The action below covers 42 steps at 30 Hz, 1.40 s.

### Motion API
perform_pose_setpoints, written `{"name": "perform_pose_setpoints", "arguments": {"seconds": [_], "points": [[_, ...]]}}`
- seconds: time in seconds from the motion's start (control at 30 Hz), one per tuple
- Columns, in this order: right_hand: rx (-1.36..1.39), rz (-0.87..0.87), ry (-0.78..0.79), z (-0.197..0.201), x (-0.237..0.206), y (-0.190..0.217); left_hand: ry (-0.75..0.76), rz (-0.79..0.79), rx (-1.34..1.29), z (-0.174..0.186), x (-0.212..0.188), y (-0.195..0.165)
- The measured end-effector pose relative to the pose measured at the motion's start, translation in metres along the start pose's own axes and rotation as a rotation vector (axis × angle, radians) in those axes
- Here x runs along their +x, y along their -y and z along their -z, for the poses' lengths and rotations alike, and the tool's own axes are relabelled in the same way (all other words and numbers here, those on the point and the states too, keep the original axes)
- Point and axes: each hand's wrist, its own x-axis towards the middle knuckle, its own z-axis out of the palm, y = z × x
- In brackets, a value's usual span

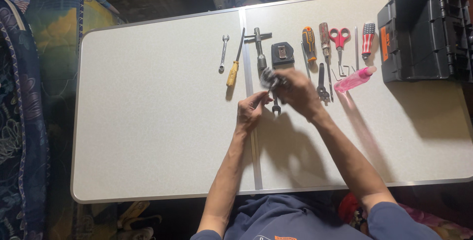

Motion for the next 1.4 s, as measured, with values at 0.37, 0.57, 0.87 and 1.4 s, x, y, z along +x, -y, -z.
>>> {"name": "perform_pose_setpoints", "arguments": {"seconds": [0.37, 0.57, 0.87, 1.4], "points": [[0.019, -0.037, 0.117, -0.002, -0.006, 0.016, 0.054, 0.095, 0.124, 0.002, -0.001, -0.01], [-0.306, -0.051, -0.18, 0.017, 0.007, 0.0, 0.022, 0.072, 0.049, -0.002, -0.002, -0.013], [-0.052, -0.014, 0.156, 0.009, -0.008, 0.017, 0.032, 0.04, 0.127, 0.0, -0.001, -0.014], [-0.026, -0.098, 0.055, -0.005, -0.01, 0.014, 0.038, 0.147, 0.201, 0.002, -0.001, -0.009]]}}
